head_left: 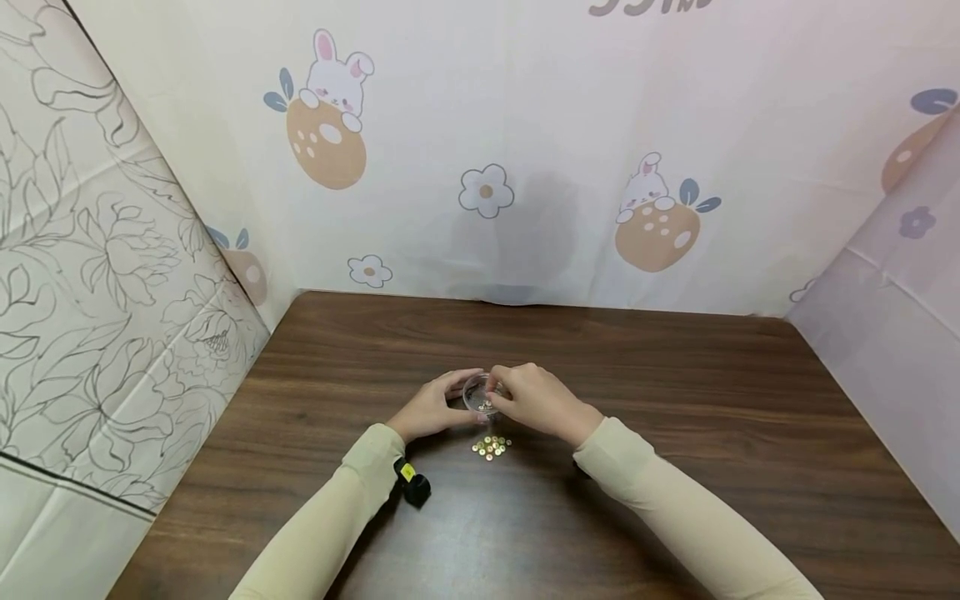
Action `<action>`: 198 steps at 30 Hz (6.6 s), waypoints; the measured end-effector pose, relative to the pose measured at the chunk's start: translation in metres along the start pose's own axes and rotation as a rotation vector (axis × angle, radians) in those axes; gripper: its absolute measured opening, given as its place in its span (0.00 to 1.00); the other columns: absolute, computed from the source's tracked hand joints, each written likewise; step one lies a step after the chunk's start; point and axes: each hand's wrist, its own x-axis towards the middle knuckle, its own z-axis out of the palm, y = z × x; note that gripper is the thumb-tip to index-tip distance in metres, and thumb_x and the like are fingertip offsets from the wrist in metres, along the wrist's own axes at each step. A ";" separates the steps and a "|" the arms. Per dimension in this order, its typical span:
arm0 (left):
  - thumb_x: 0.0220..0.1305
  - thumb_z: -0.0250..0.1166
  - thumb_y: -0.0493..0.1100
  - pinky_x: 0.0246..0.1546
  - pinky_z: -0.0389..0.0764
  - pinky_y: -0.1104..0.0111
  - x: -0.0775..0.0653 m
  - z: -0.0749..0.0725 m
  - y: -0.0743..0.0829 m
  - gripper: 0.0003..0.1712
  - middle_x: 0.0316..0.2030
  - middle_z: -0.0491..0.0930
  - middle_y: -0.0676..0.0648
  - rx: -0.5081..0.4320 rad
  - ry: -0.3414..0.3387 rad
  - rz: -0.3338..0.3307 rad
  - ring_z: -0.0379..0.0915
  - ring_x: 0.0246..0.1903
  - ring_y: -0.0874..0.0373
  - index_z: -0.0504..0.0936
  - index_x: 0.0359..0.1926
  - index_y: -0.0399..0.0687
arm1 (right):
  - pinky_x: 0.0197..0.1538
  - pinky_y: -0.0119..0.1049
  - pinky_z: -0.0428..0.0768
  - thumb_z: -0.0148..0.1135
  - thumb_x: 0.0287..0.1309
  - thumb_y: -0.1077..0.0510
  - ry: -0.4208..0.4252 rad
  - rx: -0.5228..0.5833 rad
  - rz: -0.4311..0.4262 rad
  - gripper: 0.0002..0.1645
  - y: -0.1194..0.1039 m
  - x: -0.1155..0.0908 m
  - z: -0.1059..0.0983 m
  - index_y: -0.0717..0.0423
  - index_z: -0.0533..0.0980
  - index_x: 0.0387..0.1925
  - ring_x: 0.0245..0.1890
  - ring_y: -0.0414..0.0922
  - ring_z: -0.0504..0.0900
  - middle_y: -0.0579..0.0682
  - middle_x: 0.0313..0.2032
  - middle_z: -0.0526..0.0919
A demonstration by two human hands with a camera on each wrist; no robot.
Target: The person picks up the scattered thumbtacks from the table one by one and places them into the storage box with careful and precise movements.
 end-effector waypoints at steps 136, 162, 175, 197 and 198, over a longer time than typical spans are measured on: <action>0.47 0.72 0.57 0.59 0.70 0.56 0.012 0.007 -0.033 0.42 0.60 0.68 0.56 0.000 0.011 -0.031 0.65 0.56 0.62 0.65 0.64 0.67 | 0.15 0.26 0.64 0.58 0.60 0.54 -0.049 -0.014 -0.031 0.05 0.005 0.020 0.001 0.49 0.77 0.32 0.11 0.31 0.62 0.40 0.13 0.70; 0.53 0.70 0.46 0.59 0.69 0.51 -0.002 0.000 0.002 0.41 0.62 0.66 0.43 -0.007 -0.010 -0.016 0.64 0.59 0.49 0.64 0.67 0.47 | 0.19 0.28 0.72 0.56 0.59 0.56 -0.053 0.048 -0.066 0.03 0.003 -0.012 -0.002 0.45 0.76 0.31 0.14 0.30 0.68 0.36 0.17 0.75; 0.52 0.71 0.44 0.59 0.70 0.53 0.000 0.002 0.001 0.40 0.60 0.69 0.41 -0.024 0.003 0.020 0.66 0.57 0.49 0.65 0.65 0.52 | 0.18 0.26 0.69 0.62 0.56 0.56 -0.028 -0.008 -0.164 0.03 0.004 -0.026 0.005 0.49 0.76 0.29 0.15 0.30 0.65 0.35 0.15 0.71; 0.51 0.72 0.43 0.59 0.69 0.51 0.000 0.003 -0.001 0.42 0.60 0.69 0.41 -0.030 0.005 0.030 0.66 0.57 0.48 0.64 0.66 0.43 | 0.17 0.28 0.68 0.63 0.50 0.60 -0.116 -0.084 -0.159 0.08 -0.002 -0.032 0.014 0.47 0.73 0.21 0.14 0.31 0.65 0.36 0.14 0.69; 0.51 0.72 0.43 0.59 0.69 0.51 0.000 0.003 -0.001 0.42 0.60 0.69 0.41 -0.031 0.005 0.030 0.66 0.57 0.48 0.64 0.66 0.43 | 0.17 0.29 0.68 0.63 0.50 0.60 -0.116 -0.088 -0.156 0.08 -0.002 -0.032 0.014 0.47 0.73 0.21 0.14 0.31 0.65 0.36 0.14 0.69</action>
